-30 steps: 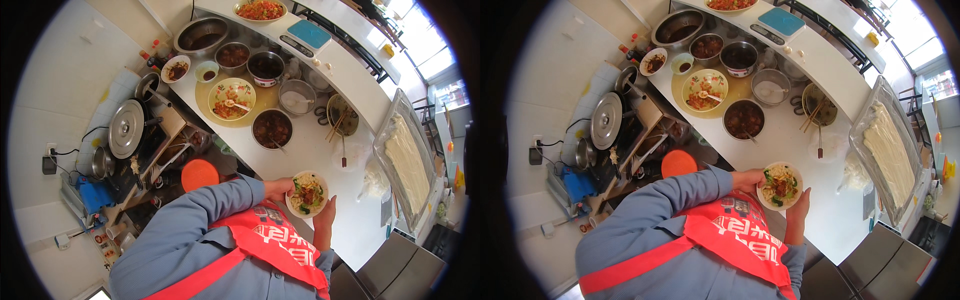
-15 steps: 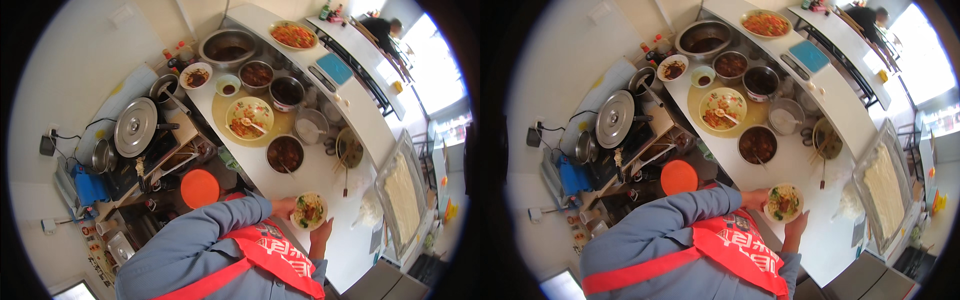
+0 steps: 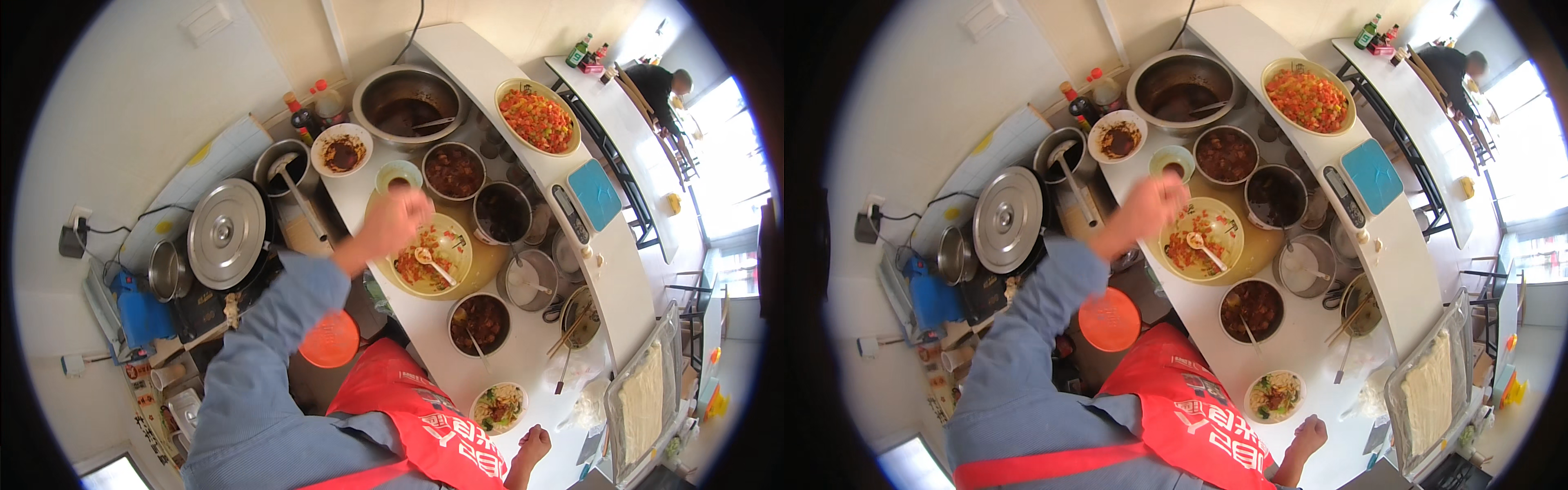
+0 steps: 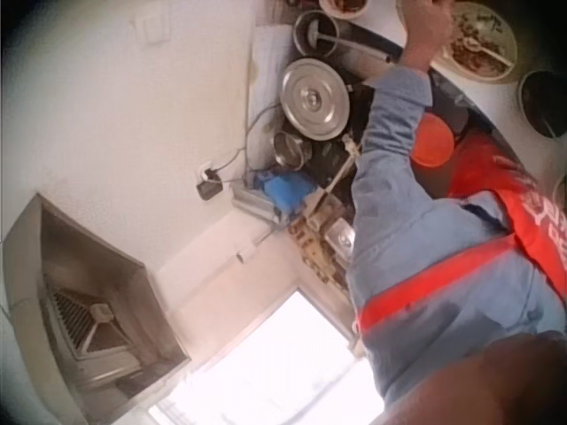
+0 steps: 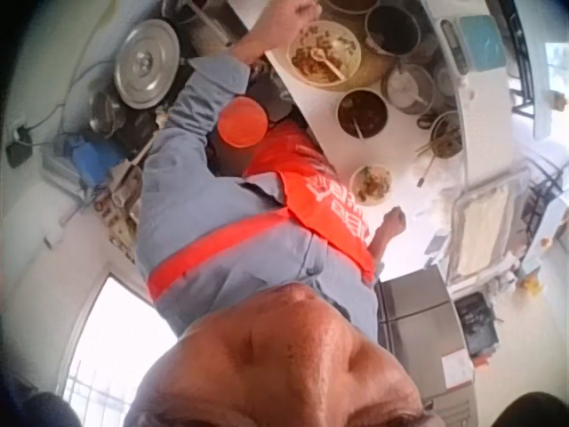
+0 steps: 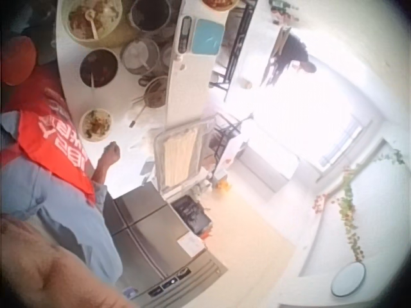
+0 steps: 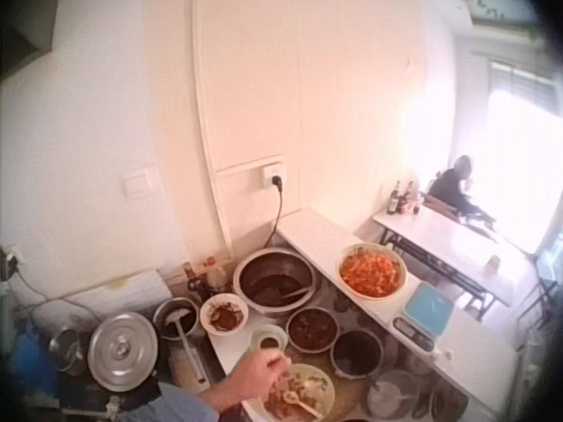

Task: The person assembles a noodle bowl by adding cooked noodles, green vegetables, a dark sauce, and a red vegetable mixture from separate containers. They use a spoon and chopsticks to transfer and mix the ingredients, then place the finished bowl on the counter.

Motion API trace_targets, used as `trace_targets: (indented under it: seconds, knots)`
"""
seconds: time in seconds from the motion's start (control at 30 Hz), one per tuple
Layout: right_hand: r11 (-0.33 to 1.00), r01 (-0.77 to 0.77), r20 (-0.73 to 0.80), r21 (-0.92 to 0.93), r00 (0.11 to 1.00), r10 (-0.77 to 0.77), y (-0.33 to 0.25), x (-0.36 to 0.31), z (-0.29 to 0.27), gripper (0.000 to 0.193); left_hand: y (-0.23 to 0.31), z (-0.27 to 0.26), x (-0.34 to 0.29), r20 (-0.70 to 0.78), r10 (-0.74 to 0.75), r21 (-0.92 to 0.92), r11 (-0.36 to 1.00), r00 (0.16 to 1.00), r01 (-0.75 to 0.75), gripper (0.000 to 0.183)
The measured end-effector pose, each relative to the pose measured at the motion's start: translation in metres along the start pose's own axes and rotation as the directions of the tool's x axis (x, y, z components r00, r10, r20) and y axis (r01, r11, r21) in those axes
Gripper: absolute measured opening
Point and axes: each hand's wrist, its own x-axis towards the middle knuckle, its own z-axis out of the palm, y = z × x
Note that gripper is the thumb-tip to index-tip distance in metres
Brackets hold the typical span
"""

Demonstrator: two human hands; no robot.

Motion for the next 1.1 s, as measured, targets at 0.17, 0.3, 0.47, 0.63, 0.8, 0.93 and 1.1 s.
trace_targets:
  seconds: [0.17, 0.3, 0.47, 0.63, 0.8, 0.93, 1.1]
  knots:
    - [1.0, 0.015, -0.01, -0.013, 1.0, -0.015, -0.012, -0.012, 0.012, 0.022, -0.036, -0.064, 0.203, -0.03, 0.256, 0.74, 0.655, 0.966, -0.151, 0.02]
    - [0.999, -0.028, -0.045, 0.016, 0.999, 0.028, -0.01, -0.029, 0.013, 0.017, -0.075, -0.058, 0.299, 0.213, 0.041, 0.805, 0.558, 0.976, -0.199, 0.027]
    - [0.991, -0.129, -0.097, 0.029, 0.987, 0.131, 0.017, -0.053, 0.005, 0.014, -0.101, -0.041, 0.346, 0.219, -0.367, 0.842, 0.54, 0.904, 0.015, 0.039]
    - [0.976, -0.213, -0.092, 0.044, 0.972, 0.216, 0.05, -0.071, 0.008, 0.017, -0.12, -0.044, 0.36, 0.303, -0.514, 0.669, 0.714, 0.802, 0.205, 0.052]
    - [0.975, -0.223, -0.034, 0.016, 0.974, 0.224, 0.058, -0.073, 0.018, 0.018, -0.108, -0.053, 0.347, 0.302, -0.553, 0.707, 0.676, 0.776, 0.207, 0.06]
    - [0.975, -0.224, -0.015, -0.008, 0.975, 0.224, 0.056, -0.062, 0.021, 0.018, -0.091, -0.049, 0.335, 0.29, -0.559, 0.733, 0.652, 0.777, 0.195, 0.061]
    - [0.973, -0.229, -0.006, -0.001, 0.973, 0.229, 0.059, -0.057, 0.012, 0.018, -0.097, -0.048, 0.335, 0.3, -0.445, 0.671, 0.727, 0.844, 0.145, 0.05]
